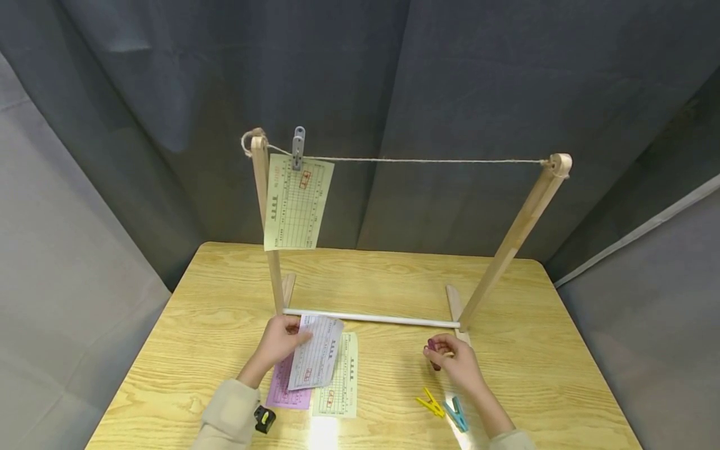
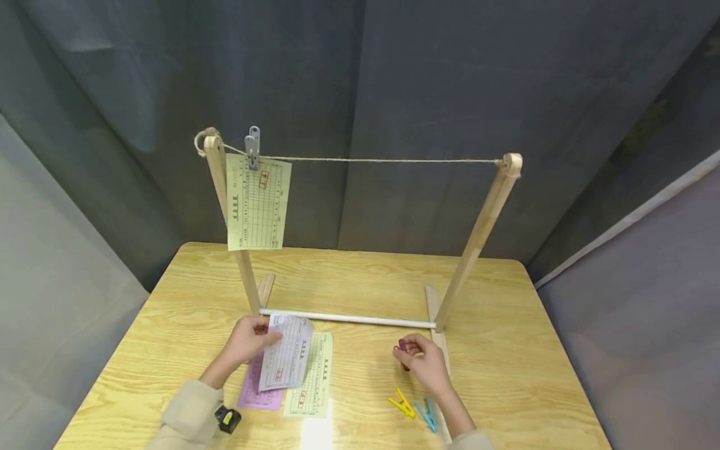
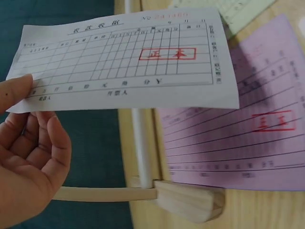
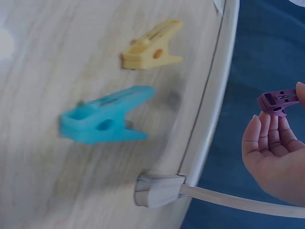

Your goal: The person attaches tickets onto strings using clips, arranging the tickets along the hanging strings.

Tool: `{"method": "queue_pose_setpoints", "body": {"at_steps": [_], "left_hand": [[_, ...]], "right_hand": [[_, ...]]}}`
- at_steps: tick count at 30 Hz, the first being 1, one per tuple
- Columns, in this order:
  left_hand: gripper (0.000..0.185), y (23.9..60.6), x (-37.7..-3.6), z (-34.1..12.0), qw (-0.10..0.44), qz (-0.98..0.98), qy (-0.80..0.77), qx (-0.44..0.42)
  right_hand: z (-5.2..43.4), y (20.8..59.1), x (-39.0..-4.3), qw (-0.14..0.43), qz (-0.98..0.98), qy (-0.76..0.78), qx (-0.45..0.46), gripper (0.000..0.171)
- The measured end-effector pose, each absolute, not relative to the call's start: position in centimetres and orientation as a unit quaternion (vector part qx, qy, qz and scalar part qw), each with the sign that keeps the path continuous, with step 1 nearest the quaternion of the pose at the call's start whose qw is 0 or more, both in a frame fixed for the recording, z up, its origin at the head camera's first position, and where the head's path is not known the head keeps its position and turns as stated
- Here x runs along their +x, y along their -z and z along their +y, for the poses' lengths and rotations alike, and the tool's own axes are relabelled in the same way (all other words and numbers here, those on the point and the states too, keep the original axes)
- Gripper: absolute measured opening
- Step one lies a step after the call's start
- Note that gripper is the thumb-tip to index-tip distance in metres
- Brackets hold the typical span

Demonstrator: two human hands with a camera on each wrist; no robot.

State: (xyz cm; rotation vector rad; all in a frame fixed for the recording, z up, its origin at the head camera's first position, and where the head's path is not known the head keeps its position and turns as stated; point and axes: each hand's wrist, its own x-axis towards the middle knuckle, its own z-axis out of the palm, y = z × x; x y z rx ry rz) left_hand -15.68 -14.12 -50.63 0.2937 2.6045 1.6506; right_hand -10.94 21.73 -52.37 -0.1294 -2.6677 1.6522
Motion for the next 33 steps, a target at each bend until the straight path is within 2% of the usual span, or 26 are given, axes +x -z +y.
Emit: {"method": "queue_pose_setpoints", "body": {"at_steps": [4, 9, 15, 33], "left_hand": [[0.004, 49.5, -15.6, -13.9, 0.018, 0.841, -0.532, 0.098], [0.013, 48.1, -15.7, -13.6, 0.008, 0.845, -0.524, 0.109], [0.006, 46.9, -15.6, -13.3, 0.002, 0.84, -0.531, 0.112], [0.012, 44.2, -15.1, -12.6, -0.009, 0.815, -0.567, 0.12]], "right_hand": [[21.6, 51.7, -11.0, 0.012, -0.849, -0.528, -0.03, 0.023], [21.4, 50.7, -11.2, 0.018, -0.85, -0.525, -0.025, 0.024], [21.1, 49.2, -10.9, 0.028, -0.841, -0.541, -0.014, 0.025], [20.8, 46.4, -10.9, 0.05, -0.81, -0.584, 0.011, 0.03]]}}
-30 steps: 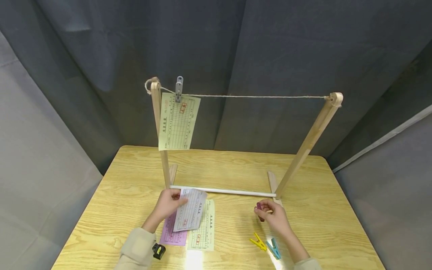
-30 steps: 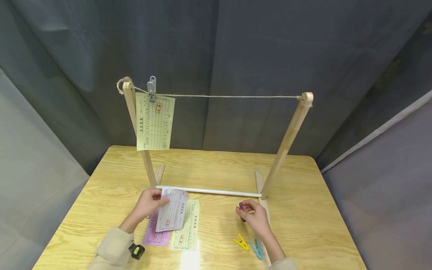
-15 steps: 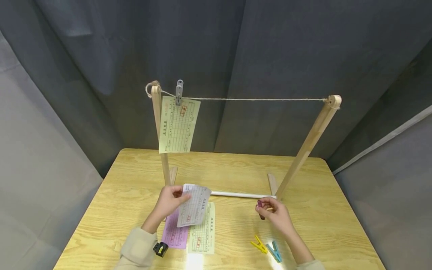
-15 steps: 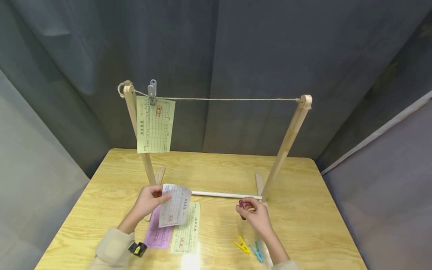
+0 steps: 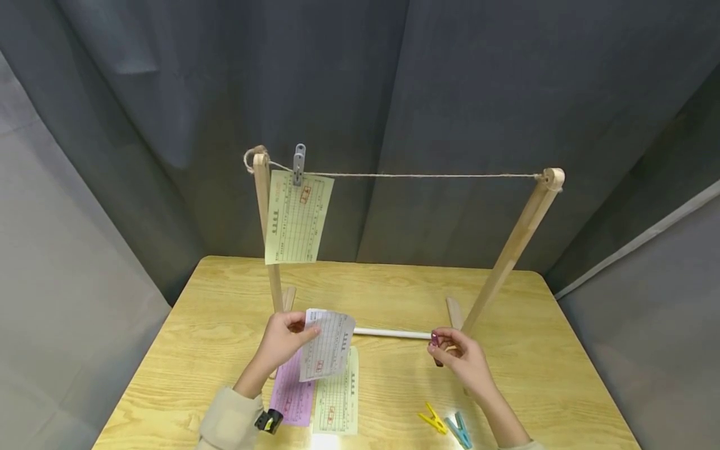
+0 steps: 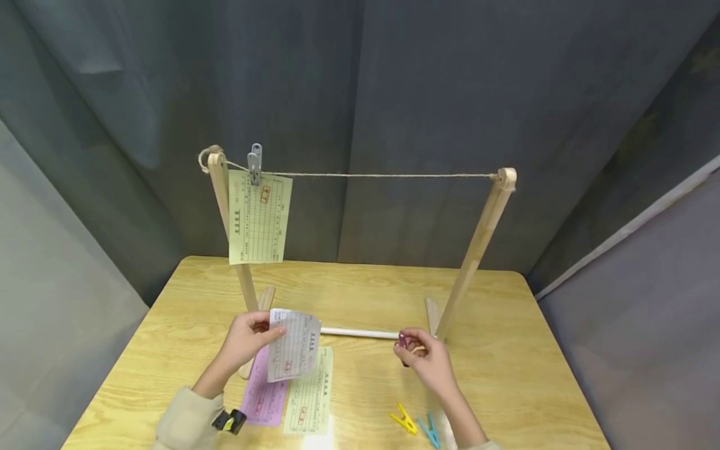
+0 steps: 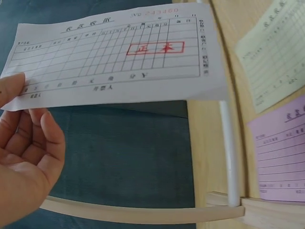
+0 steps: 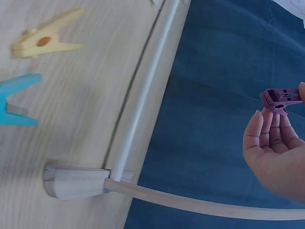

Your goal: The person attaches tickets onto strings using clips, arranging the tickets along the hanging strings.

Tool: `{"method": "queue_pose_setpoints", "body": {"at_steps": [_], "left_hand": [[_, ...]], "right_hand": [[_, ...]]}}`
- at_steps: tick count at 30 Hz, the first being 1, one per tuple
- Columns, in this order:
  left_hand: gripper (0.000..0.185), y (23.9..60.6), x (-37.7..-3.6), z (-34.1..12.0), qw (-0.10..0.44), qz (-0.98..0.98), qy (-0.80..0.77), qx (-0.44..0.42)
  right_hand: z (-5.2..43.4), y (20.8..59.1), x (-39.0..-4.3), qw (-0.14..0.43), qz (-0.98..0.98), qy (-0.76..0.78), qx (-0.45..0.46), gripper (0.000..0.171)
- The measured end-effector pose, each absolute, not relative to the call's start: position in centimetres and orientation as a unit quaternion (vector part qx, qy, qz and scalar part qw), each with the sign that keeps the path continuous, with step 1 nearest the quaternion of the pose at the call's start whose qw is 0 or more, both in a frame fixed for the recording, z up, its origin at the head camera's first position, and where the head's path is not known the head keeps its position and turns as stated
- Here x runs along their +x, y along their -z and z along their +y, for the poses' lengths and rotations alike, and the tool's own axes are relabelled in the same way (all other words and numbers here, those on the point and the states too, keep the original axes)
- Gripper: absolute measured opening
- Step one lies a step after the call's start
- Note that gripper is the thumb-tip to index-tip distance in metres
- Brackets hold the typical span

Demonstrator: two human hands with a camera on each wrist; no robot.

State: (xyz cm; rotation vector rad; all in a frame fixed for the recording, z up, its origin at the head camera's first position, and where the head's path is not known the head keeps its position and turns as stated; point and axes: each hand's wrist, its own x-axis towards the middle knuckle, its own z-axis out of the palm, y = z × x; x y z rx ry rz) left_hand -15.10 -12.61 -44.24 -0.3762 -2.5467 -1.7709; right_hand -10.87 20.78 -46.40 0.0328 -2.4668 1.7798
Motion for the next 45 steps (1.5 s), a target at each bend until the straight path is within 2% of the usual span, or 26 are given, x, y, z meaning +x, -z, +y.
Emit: {"method": "queue_pose_setpoints", "body": {"at_steps": [17, 24, 37, 45], "left_hand": [[0.007, 40.4, -15.7, -11.4, 0.081, -0.797, 0.572, -0.177], [0.007, 36.1, -14.5, -10.6, 0.092, -0.794, 0.57, -0.189], [0.005, 34.0, -15.6, -9.9, 0.143, -0.769, 0.585, -0.213], [0.005, 34.7, -18.0, -9.9, 0.152, -0.752, 0.609, -0.201]], "right_hand": [[20.3, 41.8, -11.9, 0.118, -0.8, -0.578, 0.108, 0.026], [19.9, 39.5, -12.9, 0.143, -0.792, -0.578, 0.138, 0.025], [19.2, 35.1, -14.8, 0.185, -0.775, -0.576, 0.186, 0.024], [18.5, 32.1, -15.5, 0.206, -0.768, -0.571, 0.205, 0.024]]}}
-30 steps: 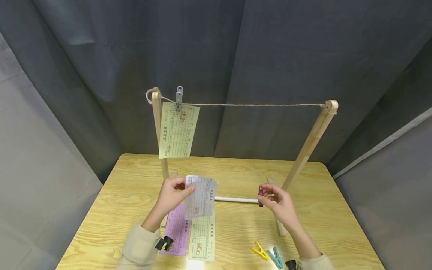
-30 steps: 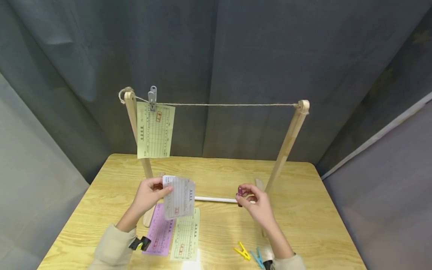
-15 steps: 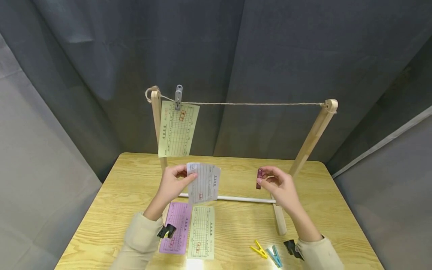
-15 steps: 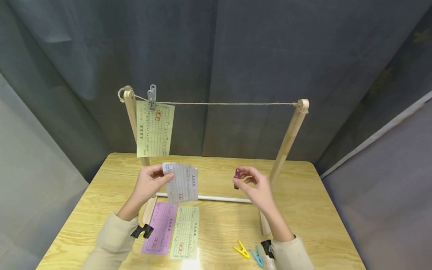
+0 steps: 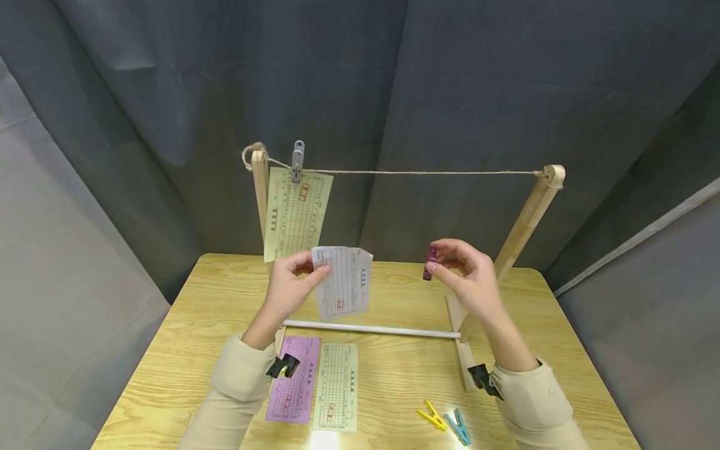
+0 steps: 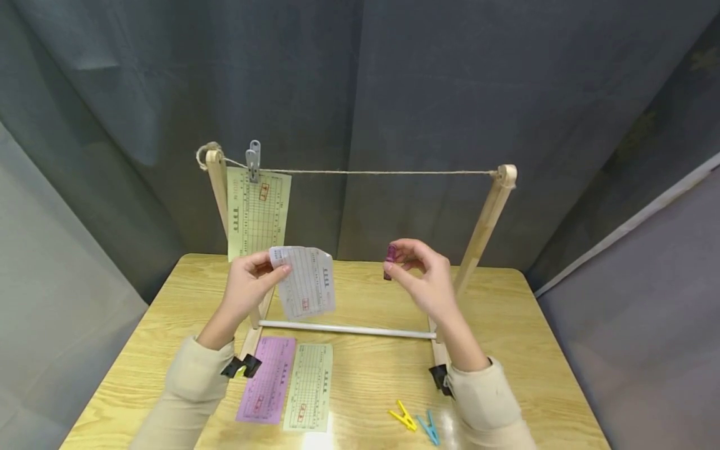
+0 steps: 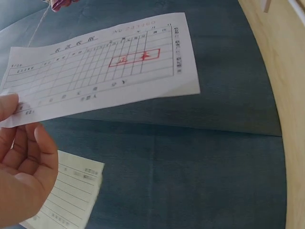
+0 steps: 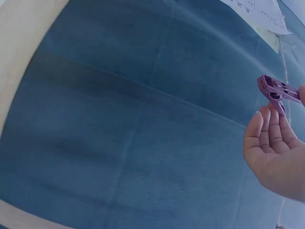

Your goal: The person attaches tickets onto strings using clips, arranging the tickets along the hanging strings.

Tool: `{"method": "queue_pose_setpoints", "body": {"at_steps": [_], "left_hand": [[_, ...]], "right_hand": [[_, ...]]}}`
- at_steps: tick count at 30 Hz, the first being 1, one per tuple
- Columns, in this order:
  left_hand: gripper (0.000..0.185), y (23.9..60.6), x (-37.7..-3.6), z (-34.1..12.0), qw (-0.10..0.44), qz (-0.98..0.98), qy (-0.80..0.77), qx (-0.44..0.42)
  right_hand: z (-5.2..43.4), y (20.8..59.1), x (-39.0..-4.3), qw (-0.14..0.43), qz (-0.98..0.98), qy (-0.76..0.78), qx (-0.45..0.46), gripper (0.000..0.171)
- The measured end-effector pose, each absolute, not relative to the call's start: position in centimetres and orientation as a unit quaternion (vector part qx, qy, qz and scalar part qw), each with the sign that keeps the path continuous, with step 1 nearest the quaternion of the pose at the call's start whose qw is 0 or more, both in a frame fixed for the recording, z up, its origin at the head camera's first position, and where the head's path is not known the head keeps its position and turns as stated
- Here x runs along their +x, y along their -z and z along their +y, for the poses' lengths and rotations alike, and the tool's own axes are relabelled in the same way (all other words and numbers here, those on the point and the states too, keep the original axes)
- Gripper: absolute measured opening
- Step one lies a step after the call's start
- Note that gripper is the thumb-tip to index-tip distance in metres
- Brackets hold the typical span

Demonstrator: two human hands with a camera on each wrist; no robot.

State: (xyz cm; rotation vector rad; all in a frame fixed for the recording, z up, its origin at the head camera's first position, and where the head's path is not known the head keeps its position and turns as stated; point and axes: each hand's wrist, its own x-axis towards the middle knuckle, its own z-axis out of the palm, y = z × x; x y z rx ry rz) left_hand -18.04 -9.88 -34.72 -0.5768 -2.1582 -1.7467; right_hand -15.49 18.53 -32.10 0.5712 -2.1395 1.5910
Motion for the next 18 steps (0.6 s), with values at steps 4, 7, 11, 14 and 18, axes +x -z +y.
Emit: {"method": "queue_pose_setpoints", "body": {"at_steps": [4, 7, 11, 14, 18], "left_hand": [[0.006, 33.9, -18.4, -9.7, 0.158, -0.749, 0.613, -0.197], [0.008, 33.2, -18.8, -9.4, 0.163, -0.743, 0.617, -0.204], [0.009, 32.4, -19.3, -9.0, 0.168, -0.735, 0.62, -0.215], [0.011, 31.8, -19.5, -8.8, 0.166, -0.734, 0.623, -0.214], [0.014, 31.2, -19.8, -8.6, 0.166, -0.735, 0.623, -0.21]], "right_hand": [[18.3, 31.0, -15.8, 0.212, -0.765, -0.571, 0.21, 0.024], [18.1, 30.3, -16.1, 0.219, -0.762, -0.57, 0.215, 0.025], [17.7, 29.2, -16.5, 0.224, -0.757, -0.573, 0.221, 0.025], [17.4, 28.3, -16.7, 0.224, -0.755, -0.576, 0.221, 0.024], [17.2, 27.1, -16.9, 0.228, -0.755, -0.575, 0.22, 0.024]]}}
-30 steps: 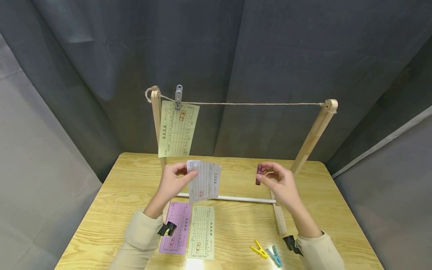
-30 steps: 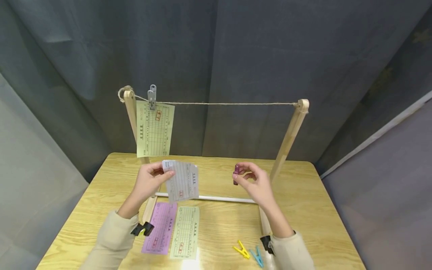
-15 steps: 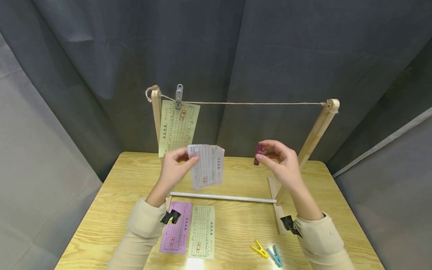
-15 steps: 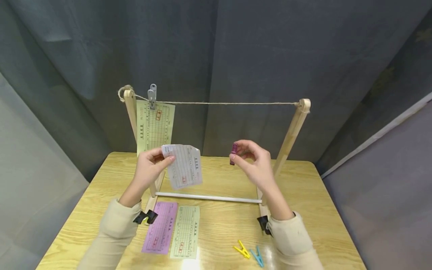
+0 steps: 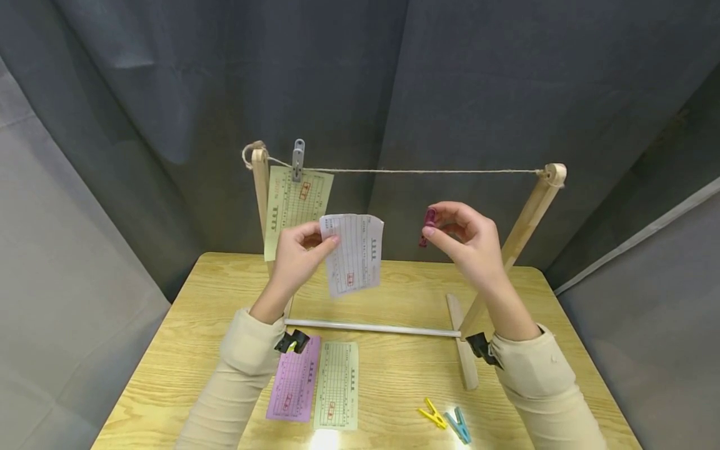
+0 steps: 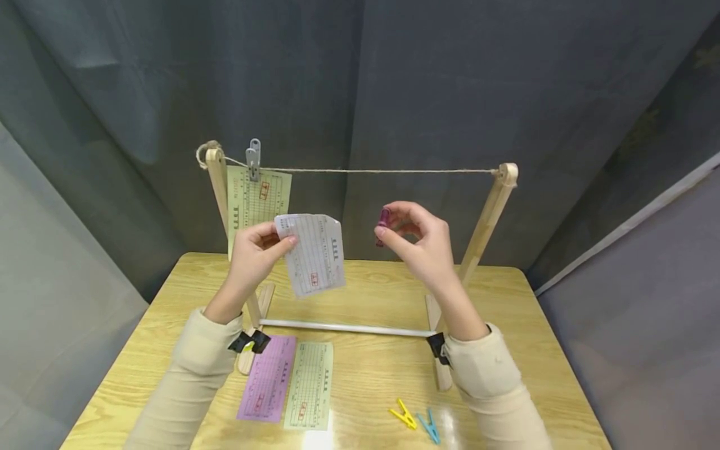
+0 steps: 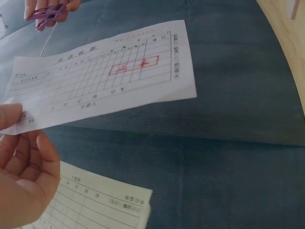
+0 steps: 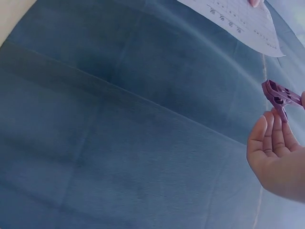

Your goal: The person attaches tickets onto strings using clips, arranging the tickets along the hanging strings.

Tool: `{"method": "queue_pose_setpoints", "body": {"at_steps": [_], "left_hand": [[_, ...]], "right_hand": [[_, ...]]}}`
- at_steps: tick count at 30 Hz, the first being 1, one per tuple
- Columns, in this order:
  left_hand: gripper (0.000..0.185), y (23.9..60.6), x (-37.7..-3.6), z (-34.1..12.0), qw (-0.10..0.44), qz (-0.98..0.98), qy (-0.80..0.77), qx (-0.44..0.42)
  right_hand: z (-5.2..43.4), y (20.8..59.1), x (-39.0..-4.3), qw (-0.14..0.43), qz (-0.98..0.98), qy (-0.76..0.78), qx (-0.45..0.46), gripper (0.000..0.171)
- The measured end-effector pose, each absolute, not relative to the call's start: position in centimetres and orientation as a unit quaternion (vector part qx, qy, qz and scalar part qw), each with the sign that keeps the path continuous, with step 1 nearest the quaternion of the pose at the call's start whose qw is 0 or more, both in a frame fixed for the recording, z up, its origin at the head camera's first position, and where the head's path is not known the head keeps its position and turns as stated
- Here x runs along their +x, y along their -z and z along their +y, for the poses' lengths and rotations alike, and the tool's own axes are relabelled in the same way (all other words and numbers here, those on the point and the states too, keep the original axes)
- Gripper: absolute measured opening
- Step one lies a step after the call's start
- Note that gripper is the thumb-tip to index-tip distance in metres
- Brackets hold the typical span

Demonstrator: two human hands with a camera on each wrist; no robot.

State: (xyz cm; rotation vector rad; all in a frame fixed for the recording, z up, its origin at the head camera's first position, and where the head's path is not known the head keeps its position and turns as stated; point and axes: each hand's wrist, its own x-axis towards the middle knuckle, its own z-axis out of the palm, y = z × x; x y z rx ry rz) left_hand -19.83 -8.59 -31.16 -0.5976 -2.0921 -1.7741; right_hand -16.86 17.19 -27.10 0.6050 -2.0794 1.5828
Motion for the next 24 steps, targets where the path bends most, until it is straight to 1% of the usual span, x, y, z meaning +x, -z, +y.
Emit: {"method": "queue_pose_setpoints", "body": {"at_steps": [6, 16, 24], "left_hand": [[0.013, 30.1, -20.4, -8.5, 0.167, -0.725, 0.632, -0.216], [0.015, 28.5, -21.1, -8.2, 0.164, -0.717, 0.641, -0.219], [0.016, 27.8, -21.6, -7.8, 0.165, -0.703, 0.658, -0.213]], "right_hand": [[16.7, 24.9, -17.1, 0.243, -0.746, -0.573, 0.238, 0.025], [15.5, 21.7, -18.0, 0.242, -0.72, -0.595, 0.262, 0.023], [14.5, 20.0, -19.2, 0.22, -0.688, -0.635, 0.274, 0.019]]}}
